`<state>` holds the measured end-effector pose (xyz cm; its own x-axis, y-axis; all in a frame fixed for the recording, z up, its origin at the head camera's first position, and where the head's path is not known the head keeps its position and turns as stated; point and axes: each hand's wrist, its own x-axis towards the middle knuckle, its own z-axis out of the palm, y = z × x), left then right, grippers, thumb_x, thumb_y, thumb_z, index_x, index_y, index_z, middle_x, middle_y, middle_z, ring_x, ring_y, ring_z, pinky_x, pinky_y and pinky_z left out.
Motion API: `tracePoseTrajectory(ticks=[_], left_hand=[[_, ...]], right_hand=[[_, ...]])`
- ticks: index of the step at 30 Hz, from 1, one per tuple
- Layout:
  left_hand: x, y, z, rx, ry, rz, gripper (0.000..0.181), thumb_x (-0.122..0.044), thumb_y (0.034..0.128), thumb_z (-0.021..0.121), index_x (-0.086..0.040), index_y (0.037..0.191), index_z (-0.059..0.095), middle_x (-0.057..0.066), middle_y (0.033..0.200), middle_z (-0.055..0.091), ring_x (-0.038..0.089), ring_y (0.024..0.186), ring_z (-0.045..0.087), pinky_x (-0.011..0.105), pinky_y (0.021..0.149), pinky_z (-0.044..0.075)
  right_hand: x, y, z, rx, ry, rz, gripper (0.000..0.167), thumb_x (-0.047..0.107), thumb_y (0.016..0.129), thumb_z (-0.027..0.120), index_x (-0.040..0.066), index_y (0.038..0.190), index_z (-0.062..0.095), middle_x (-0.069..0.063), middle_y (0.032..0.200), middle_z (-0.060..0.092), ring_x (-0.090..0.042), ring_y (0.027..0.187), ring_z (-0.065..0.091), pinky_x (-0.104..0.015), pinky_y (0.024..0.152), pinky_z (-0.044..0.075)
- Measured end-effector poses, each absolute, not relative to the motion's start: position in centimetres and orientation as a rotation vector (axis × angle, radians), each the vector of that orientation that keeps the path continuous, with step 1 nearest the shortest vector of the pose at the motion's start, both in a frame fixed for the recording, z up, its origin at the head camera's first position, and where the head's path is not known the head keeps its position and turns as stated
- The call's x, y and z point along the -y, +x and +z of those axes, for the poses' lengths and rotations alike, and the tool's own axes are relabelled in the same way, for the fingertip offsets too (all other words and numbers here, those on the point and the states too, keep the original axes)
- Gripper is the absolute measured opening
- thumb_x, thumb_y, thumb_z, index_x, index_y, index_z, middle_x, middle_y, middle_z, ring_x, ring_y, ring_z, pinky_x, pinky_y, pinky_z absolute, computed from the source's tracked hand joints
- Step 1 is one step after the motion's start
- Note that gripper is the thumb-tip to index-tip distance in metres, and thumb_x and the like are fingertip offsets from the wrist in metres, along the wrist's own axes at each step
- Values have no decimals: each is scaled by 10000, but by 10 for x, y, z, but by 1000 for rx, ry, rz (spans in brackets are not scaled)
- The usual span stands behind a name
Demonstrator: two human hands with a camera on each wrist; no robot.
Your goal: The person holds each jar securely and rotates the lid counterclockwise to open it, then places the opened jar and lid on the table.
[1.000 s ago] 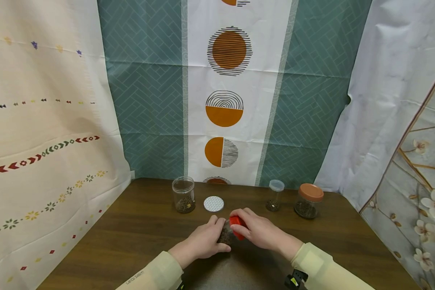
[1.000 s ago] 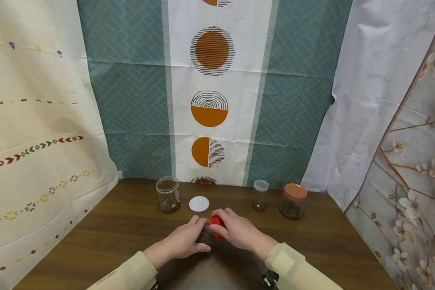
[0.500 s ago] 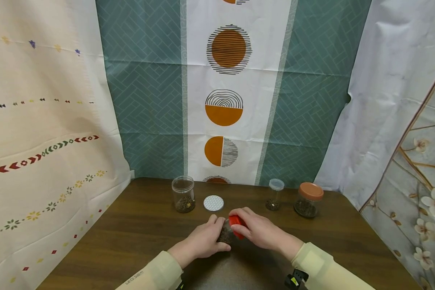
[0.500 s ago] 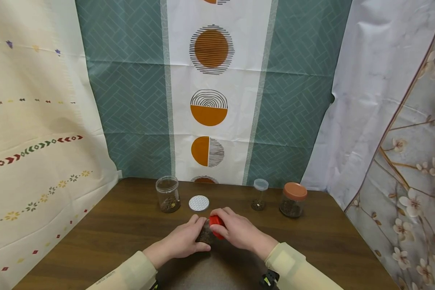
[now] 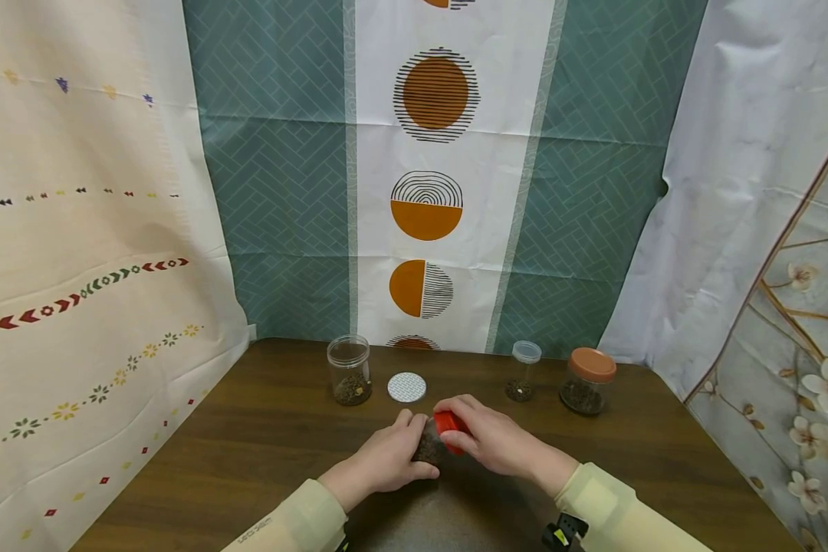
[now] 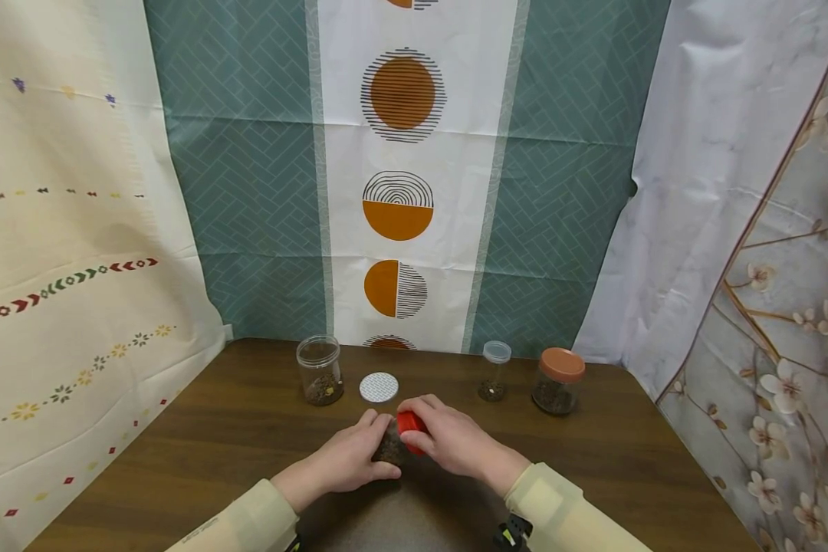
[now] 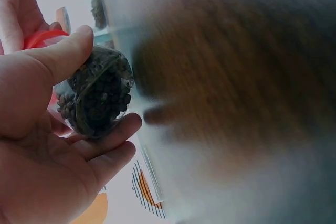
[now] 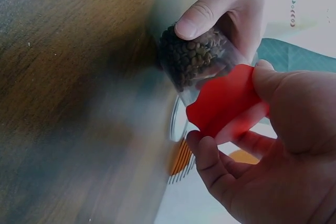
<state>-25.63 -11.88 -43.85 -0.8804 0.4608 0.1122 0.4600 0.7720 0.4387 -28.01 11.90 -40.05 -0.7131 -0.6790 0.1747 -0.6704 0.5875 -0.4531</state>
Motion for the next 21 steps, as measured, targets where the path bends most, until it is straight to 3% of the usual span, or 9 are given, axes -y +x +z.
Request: tracePoseTrajectory(ticks=[13, 21], left_hand=[[118, -257, -440, -2964, 774, 720, 727, -410, 932, 914, -30, 1430, 546, 43, 1097, 508, 163, 822, 602, 378, 773, 558], [119, -256, -439, -2967, 797, 726, 716, -396, 932, 917, -31, 1422, 544, 40, 1088, 502, 156, 815, 591, 372, 765, 551]], right_hand=[[-121, -280, -399, -2752, -1257, -786, 430, 276, 1103, 703, 131, 1491, 587, -19, 1426, 578, -170, 1085, 618, -429, 926, 553], [-121, -280, -399, -2750, -1269, -783, 422, 253, 1096, 716, 151, 1484, 589, -21, 1450, 569, -179, 1100, 621, -435, 934, 555]])
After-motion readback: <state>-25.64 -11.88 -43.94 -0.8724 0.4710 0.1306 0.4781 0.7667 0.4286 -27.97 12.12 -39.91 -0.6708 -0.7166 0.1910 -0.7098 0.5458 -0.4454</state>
